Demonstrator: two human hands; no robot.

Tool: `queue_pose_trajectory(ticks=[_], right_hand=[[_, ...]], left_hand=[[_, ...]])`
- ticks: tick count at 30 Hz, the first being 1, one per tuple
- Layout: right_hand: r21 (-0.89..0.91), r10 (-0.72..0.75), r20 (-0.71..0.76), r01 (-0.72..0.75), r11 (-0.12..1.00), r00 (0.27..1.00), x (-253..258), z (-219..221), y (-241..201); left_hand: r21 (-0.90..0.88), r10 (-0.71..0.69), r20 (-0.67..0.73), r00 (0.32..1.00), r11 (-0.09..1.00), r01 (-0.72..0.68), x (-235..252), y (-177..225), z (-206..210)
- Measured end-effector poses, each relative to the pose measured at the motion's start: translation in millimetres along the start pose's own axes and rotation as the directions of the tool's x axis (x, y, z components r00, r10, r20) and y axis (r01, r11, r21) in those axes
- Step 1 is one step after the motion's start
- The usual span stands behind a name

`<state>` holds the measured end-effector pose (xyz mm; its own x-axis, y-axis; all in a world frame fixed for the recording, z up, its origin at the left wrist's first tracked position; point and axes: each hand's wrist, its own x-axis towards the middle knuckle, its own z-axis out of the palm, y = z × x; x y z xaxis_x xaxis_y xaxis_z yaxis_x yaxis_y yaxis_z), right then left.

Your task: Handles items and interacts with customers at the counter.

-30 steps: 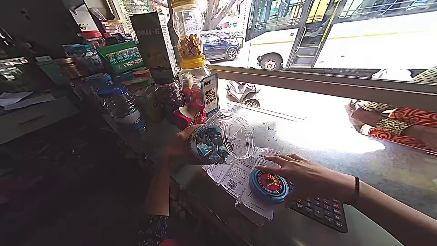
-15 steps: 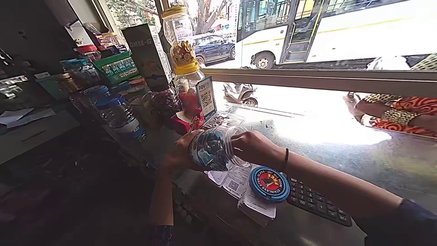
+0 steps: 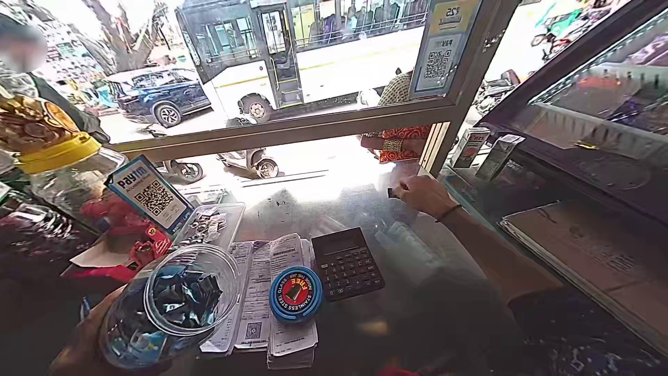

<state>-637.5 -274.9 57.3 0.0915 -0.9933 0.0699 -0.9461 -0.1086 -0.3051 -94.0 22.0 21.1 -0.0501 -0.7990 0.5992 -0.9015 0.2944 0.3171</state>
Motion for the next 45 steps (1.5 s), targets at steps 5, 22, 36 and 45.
queue_pose_trajectory(ticks=[5,22,36,45], right_hand=[[0.086,0.460,-0.063,-0.455,0.886,0.885,26,16,125],[0.126,-0.010,-0.191,0.035,0.991,0.982,40,17,102],[0.293,-0.883,0.411,0.884,0.364,0.227,-99,85,-189],[0.185,-0.828,-0.561,0.977,-0.106,0.016,-91,60,-264]], left_hand=[[0.062,-0.027,0.004,1.000,0.998,0.027,1,3,0],[-0.004,-0.206,-0.188,0.960,0.978,0.209,-52,-34,-2],[-0.007,-0.176,-0.181,0.968,0.984,0.177,-15,21,8],[-0.023,-0.170,-0.016,0.985,0.985,0.169,7,19,-2]])
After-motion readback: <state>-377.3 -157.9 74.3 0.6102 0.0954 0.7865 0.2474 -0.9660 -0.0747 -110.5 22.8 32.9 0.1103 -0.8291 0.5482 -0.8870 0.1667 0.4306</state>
